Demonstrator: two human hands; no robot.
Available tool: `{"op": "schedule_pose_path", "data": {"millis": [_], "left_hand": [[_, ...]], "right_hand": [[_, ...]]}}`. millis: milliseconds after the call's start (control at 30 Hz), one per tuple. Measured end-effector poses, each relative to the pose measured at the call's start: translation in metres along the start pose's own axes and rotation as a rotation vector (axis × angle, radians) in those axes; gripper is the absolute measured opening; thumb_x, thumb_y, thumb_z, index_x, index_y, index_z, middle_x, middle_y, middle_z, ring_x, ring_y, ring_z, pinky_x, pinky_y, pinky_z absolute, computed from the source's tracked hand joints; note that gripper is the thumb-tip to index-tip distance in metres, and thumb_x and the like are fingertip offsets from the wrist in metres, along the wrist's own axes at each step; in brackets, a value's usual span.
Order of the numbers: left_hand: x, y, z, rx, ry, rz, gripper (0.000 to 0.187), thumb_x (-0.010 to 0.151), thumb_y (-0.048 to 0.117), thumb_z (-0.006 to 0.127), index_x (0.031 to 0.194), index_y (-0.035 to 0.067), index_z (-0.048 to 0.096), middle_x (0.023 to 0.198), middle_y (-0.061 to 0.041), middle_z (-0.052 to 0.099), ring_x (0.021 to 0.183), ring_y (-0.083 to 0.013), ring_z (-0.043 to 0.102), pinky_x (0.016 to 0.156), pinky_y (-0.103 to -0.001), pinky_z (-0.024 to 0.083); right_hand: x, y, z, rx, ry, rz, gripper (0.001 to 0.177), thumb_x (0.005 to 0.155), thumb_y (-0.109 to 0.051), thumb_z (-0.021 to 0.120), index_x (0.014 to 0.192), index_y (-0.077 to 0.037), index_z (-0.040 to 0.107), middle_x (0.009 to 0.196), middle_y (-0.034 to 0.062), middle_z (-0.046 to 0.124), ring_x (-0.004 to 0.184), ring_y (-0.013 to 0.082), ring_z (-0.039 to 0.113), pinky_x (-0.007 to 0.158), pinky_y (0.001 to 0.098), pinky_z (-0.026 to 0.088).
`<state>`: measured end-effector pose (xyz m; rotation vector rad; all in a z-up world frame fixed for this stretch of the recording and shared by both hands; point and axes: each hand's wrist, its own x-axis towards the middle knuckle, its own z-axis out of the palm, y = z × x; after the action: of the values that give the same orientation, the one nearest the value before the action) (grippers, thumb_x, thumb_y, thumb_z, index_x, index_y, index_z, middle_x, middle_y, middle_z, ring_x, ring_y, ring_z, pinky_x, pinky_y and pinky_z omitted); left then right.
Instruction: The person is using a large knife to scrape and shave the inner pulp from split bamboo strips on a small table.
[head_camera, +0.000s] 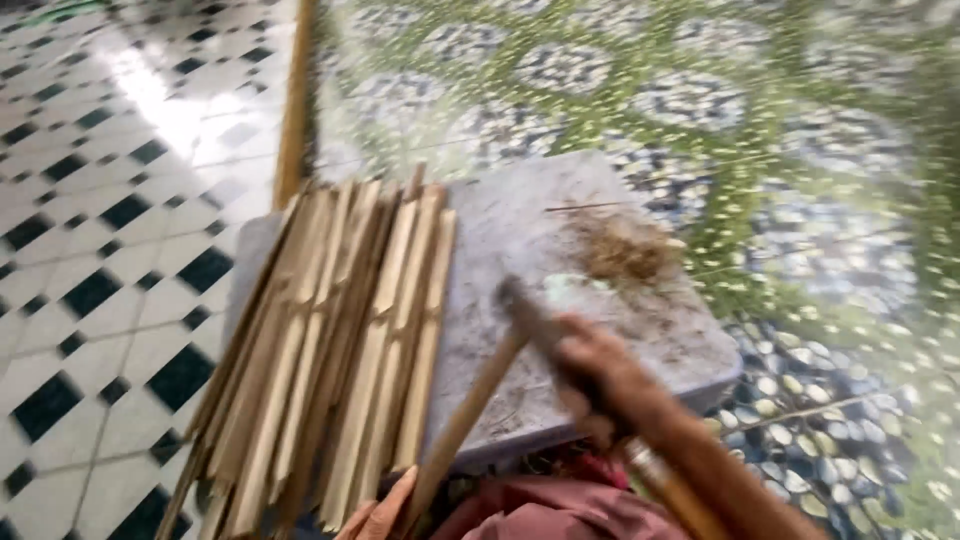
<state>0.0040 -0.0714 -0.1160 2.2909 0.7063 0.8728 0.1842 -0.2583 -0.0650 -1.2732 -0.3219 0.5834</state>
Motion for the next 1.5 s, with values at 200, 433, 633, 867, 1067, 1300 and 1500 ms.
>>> {"op": "schedule_pose_path", "data": {"millis": [200, 433, 633, 867, 1067, 1300, 1500], "left_hand": [[0.064, -0.048, -0.066, 0.173, -0.51, 0.446, 0.07, 0.083, 0.024, 0.063, 0.148, 0.046, 0.053, 0.122, 0.016, 0.064, 0.072, -0.0175, 0.071, 0.076, -0.025, 0.058], [0.075, -0.027, -0.069, 0.065, -0.47, 0.518, 0.086, 0.074, 0.002, 0.062, 0.153, 0.032, 0.05, 0.105, 0.004, 0.066, 0.065, -0.0175, 0.062, 0.07, -0.03, 0.066], [0.068, -0.035, -0.068, 0.073, -0.474, 0.518, 0.08, 0.08, 0.007, 0.064, 0.154, 0.033, 0.048, 0.111, 0.004, 0.068, 0.06, -0.0175, 0.065, 0.072, -0.034, 0.067], [0.071, -0.045, -0.073, 0.053, -0.512, 0.564, 0.078, 0.084, 0.01, 0.065, 0.156, 0.028, 0.042, 0.12, -0.006, 0.071, 0.07, -0.0214, 0.077, 0.087, -0.035, 0.066], [0.074, -0.039, -0.079, -0.069, -0.475, 0.621, 0.071, 0.085, 0.005, 0.065, 0.152, 0.019, 0.05, 0.112, -0.011, 0.071, 0.093, -0.0251, 0.071, 0.086, -0.036, 0.063], [0.079, -0.038, -0.083, -0.143, -0.586, 0.591, 0.071, 0.086, 0.006, 0.065, 0.154, 0.015, 0.045, 0.137, -0.008, 0.069, 0.105, -0.0259, 0.071, 0.099, -0.04, 0.059], [0.078, -0.039, -0.082, -0.184, -0.644, 0.551, 0.071, 0.088, 0.006, 0.065, 0.155, 0.018, 0.044, 0.133, -0.011, 0.07, 0.102, -0.0269, 0.069, 0.095, -0.039, 0.06]], "right_hand": [[-0.022, -0.04, 0.025, 0.103, 0.037, 0.167, 0.033, 0.101, -0.024, 0.051, 0.129, -0.005, 0.05, 0.049, 0.0086, 0.054, 0.028, 0.016, 0.046, 0.022, 0.0264, 0.035], [-0.024, -0.016, 0.056, -0.266, -0.137, 0.313, 0.037, 0.09, -0.038, 0.058, 0.111, -0.007, 0.062, 0.087, 0.0138, 0.076, 0.06, 0.0213, 0.064, 0.045, 0.0321, 0.048], [-0.027, -0.023, 0.035, 0.08, -0.272, 0.188, 0.041, 0.102, -0.033, 0.057, 0.125, 0.0, 0.049, 0.059, 0.0115, 0.061, 0.035, 0.0189, 0.056, 0.027, 0.0284, 0.048], [-0.019, -0.049, 0.026, 0.176, -0.067, 0.06, 0.019, 0.106, -0.023, 0.05, 0.116, -0.007, 0.045, 0.05, 0.0138, 0.048, 0.025, 0.018, 0.038, 0.02, 0.0264, 0.032], [-0.022, -0.052, 0.026, -0.164, 0.139, 0.284, 0.028, 0.103, -0.029, 0.052, 0.106, -0.001, 0.058, 0.053, 0.0099, 0.057, 0.031, 0.0201, 0.046, 0.023, 0.033, 0.035], [-0.018, -0.051, 0.021, 0.061, -0.138, 0.066, 0.025, 0.106, -0.022, 0.051, 0.106, 0.003, 0.05, 0.051, 0.0129, 0.057, 0.029, 0.0172, 0.047, 0.024, 0.0259, 0.037], [-0.019, -0.048, 0.006, -0.1, -0.035, 0.107, 0.032, 0.106, -0.027, 0.049, 0.107, 0.004, 0.059, 0.054, 0.009, 0.061, 0.03, 0.018, 0.053, 0.023, 0.0295, 0.043]]}}
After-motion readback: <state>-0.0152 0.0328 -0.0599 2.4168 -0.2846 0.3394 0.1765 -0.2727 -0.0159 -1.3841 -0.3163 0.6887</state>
